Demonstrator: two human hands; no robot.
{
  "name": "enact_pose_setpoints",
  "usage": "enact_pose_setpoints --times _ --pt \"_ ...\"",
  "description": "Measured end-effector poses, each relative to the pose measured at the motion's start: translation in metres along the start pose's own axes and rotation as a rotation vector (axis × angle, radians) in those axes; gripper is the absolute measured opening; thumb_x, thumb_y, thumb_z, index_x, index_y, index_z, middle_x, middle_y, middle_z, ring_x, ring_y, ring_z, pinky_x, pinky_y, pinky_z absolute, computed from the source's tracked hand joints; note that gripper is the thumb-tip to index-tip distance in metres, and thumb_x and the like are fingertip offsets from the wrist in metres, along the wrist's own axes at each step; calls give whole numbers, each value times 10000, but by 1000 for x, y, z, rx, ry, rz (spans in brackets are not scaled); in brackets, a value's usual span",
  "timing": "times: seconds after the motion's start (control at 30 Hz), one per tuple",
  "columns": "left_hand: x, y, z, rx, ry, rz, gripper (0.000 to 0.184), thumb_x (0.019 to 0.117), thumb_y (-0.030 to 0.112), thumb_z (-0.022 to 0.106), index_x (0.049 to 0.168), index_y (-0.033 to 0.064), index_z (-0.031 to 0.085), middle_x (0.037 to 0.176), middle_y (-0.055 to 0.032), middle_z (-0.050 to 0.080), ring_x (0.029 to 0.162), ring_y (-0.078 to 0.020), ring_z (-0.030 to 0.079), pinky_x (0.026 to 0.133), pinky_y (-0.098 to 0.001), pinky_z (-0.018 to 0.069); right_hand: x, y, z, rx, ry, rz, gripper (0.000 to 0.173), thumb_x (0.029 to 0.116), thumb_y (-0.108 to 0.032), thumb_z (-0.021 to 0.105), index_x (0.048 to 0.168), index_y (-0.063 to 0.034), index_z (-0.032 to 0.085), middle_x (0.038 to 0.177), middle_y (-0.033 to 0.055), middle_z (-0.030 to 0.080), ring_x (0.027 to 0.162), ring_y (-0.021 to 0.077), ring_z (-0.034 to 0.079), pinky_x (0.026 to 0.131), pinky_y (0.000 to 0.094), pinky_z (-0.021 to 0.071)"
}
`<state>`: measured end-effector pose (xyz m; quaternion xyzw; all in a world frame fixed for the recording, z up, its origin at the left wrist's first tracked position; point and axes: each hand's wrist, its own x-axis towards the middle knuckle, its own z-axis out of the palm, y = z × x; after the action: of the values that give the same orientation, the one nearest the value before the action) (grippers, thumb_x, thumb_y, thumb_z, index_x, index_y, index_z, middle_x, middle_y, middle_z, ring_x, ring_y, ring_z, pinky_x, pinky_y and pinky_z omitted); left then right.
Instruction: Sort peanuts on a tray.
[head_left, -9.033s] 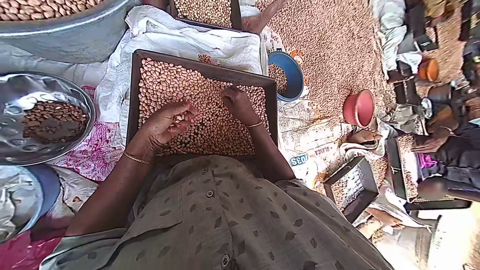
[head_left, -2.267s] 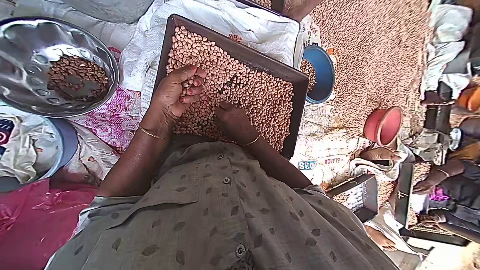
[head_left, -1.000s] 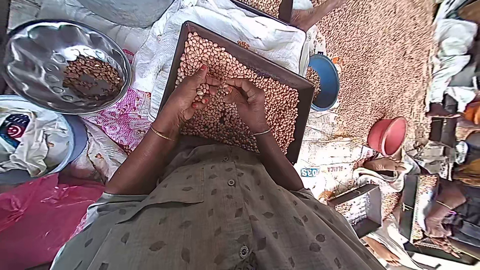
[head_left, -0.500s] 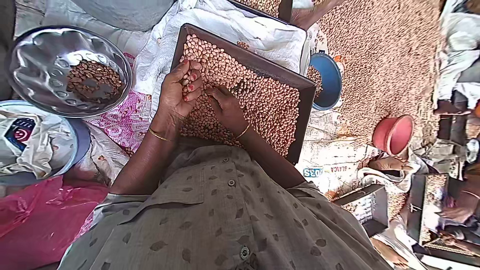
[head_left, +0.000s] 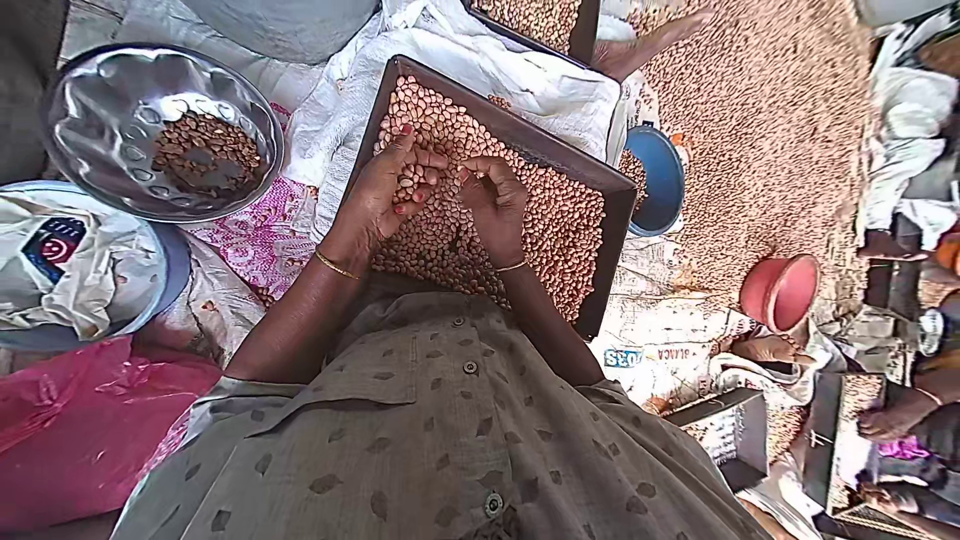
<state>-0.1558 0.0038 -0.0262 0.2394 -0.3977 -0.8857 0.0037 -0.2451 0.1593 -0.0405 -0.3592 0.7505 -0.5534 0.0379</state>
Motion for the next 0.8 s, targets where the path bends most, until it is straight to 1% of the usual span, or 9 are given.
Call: enact_pose_setpoints --times 0.07,0.1,0.17,0.23,0.3,0.37,0.57,0.67,0.8 --pt "-2 0 5 82 12 -69 590 1105 526 199 1004 143 637 704 37 615 459 -15 431 391 -147 295 -2 -17 -1 152 -45 -62 275 972 27 611 1227 123 642 1037 155 714 739 128 674 671 288 605" --pt "-3 0 7 74 7 -80 574 1106 516 217 985 141 634 684 39 600 453 -18 418 392 -150 290 -3 -20 0 166 -66 -70 275 973 29 608 1227 132 628 1016 152 718 765 138 691 695 297 616" --pt "-2 0 4 -45 -49 -40 546 1127 430 210 983 113 630 657 48 561 424 -2 382 374 -133 280 -7 -14 2 117 -115 -61 134 965 21 612 1064 98 660 884 121 704 722 111 677 666 269 598" --pt "-1 1 0 -177 -64 26 511 1134 346 205 989 101 629 667 53 535 418 4 362 368 -123 279 -12 -2 1 -6 -292 -60 106 946 4 629 992 66 701 893 129 710 756 120 680 713 275 594" --pt "-2 2 0 -249 -27 69 490 1135 306 207 977 97 620 660 57 515 422 6 372 370 -116 287 -22 4 4 -250 -486 -80 142 943 -39 639 1016 9 751 1001 161 721 849 233 703 753 388 591" --pt "-2 3 1 -257 -17 89 482 1136 295 200 983 96 612 659 56 510 428 6 380 375 -114 294 -29 6 11 -478 -575 -114 180 951 -62 628 1073 -34 757 1081 187 688 882 318 708 704 462 592" --pt "-2 2 -2 -260 -27 120 486 1136 291 198 1004 84 617 673 46 527 437 -5 401 379 -118 311 -33 0 22 -630 -543 -145 179 943 -90 635 1078 -35 738 1068 203 655 830 338 700 594 452 571" --pt "-1 2 -2 -255 -26 119 481 1135 289 197 1007 91 616 680 45 528 440 -3 403 381 -117 312 -33 -5 23 -671 -541 -101 231 959 -101 621 1154 -28 721 1151 213 667 902 357 713 626 468 580" --pt "-2 3 -1 -252 -27 119 481 1134 288 200 998 90 617 665 52 523 434 1 397 380 -113 308 -33 -5 26 -725 -542 -137 243 974 -87 590 1168 -43 729 1117 221 670 890 362 714 627 462 580"
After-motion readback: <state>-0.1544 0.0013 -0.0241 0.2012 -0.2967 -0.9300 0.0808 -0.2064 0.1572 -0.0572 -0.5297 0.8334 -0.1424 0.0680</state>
